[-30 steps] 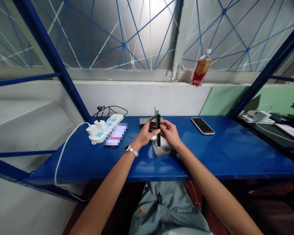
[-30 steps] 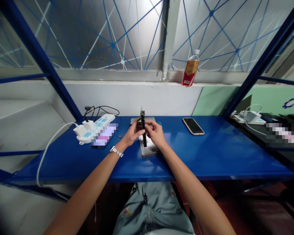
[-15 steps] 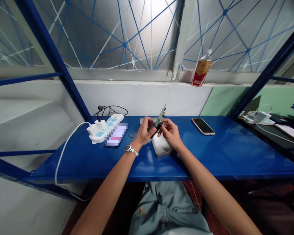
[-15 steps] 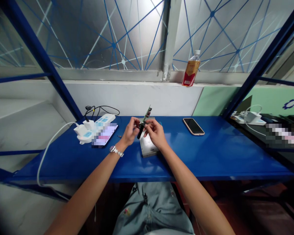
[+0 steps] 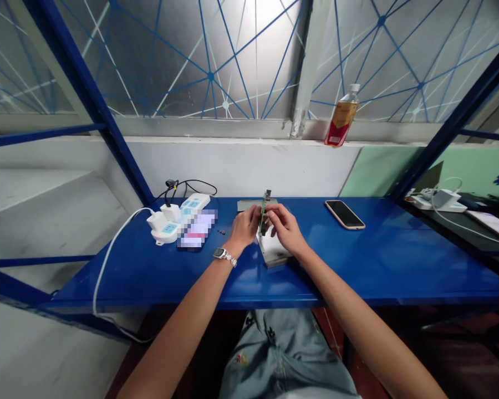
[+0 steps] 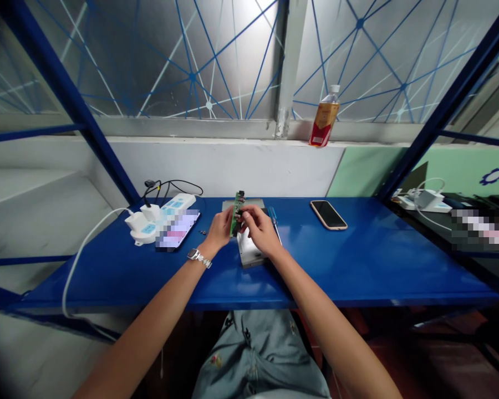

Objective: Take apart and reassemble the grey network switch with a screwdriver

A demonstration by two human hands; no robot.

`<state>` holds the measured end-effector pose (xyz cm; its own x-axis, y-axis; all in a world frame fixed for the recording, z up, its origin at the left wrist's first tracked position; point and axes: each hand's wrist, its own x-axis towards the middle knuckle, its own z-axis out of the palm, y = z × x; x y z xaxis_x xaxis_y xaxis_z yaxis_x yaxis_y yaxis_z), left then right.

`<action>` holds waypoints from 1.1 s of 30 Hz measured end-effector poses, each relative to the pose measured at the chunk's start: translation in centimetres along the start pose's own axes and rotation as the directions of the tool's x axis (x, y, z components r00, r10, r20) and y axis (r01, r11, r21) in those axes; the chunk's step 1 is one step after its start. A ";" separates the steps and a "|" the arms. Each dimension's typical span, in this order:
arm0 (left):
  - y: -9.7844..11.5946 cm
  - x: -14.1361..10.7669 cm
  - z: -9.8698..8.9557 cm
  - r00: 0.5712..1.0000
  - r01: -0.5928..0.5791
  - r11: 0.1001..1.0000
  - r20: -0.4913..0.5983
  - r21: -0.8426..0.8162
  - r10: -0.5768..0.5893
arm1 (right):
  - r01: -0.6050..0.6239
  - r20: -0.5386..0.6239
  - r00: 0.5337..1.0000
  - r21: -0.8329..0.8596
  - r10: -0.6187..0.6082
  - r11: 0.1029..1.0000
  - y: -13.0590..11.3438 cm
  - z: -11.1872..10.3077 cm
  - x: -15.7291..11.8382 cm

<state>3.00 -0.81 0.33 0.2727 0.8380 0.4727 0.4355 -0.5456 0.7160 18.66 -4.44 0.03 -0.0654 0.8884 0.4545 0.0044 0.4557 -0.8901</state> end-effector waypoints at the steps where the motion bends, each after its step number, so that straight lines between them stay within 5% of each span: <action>1: 0.1 0.0 0.0 1.000 -0.001 1.000 0.000 0.019 0.001 | 0.002 -0.010 1.000 -0.001 -0.002 1.000 0.1 0.0 0.0; 24: 0.6 -0.3 0.3 0.995 -0.099 0.993 -0.026 0.058 0.101 | 0.045 -0.037 0.998 -0.108 -0.049 0.993 1.5 -0.2 0.2; 29: 0.1 0.0 0.2 0.996 -0.083 0.992 -0.038 -0.096 0.079 | 0.072 -0.025 0.997 -0.126 -0.075 0.989 1.4 -0.2 0.2; 33: -0.5 0.3 0.0 0.989 0.091 0.936 0.139 -0.341 -0.046 | 0.095 -0.011 0.995 -0.137 -0.098 0.986 1.1 -0.3 0.1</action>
<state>2.86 -0.31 0.15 0.3692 0.8554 0.3634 0.1397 -0.4376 0.8882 18.95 -3.80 -0.90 -0.0547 0.8401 0.5397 0.1347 0.5418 -0.8297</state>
